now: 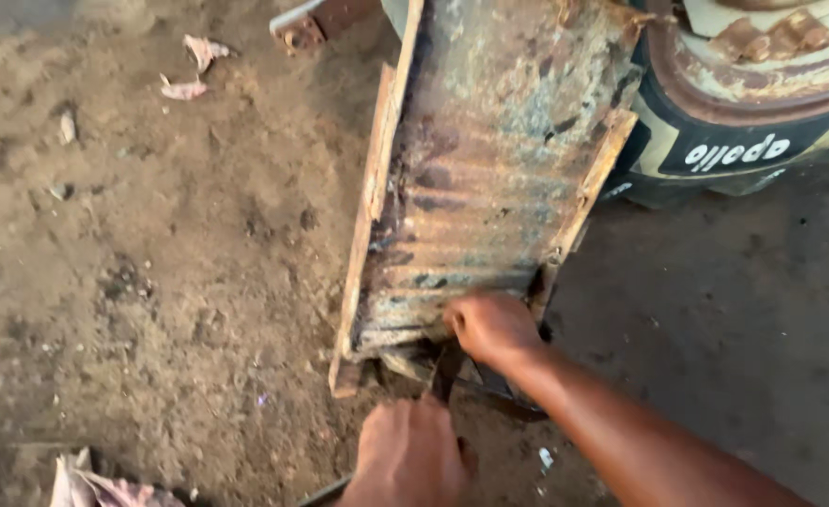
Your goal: The person uses a hammer and a metal tool to repeatedly strike and pry at a rusty, rectangular metal part resting on the ground. The person also uses a small white object to wipe the area being worked on.
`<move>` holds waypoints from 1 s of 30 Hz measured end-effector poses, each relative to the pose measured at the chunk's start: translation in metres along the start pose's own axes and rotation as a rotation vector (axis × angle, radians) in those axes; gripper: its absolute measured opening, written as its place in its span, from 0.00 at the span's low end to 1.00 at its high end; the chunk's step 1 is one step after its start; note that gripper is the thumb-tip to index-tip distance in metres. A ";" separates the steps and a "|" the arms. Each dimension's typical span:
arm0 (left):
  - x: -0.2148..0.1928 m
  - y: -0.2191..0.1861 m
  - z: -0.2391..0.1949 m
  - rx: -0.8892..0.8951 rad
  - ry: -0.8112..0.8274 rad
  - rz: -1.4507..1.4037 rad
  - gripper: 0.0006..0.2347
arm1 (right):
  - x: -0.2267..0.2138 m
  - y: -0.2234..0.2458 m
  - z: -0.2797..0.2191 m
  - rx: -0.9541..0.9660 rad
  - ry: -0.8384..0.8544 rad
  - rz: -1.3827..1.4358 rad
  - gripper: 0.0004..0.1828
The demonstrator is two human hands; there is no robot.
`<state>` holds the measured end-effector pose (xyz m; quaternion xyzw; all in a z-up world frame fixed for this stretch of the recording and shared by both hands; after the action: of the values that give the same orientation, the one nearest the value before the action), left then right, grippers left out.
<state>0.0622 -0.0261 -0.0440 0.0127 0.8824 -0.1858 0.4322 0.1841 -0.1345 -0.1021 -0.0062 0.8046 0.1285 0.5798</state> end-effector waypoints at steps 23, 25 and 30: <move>0.014 0.005 0.002 -0.037 0.203 0.057 0.25 | 0.099 -0.198 0.002 0.421 -0.017 0.651 0.16; 0.014 0.004 0.003 -0.039 0.225 -0.004 0.27 | 0.133 -0.222 0.006 0.490 0.018 0.878 0.15; 0.010 0.003 0.003 -0.010 0.197 -0.001 0.31 | 0.155 -0.214 0.001 0.460 0.076 0.927 0.16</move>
<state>0.0587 -0.0259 -0.0546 0.0283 0.9216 -0.1796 0.3431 0.1681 -0.3198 -0.2899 0.4739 0.7508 0.1915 0.4185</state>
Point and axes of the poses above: each hand's wrist, its own z-axis towards the middle knuckle, its own x-axis out of the palm, y = z × x, the point moved 8 cm from there along z, towards the middle knuckle, and after that the axes turned 2 degrees about x, right-handed, at the moved point
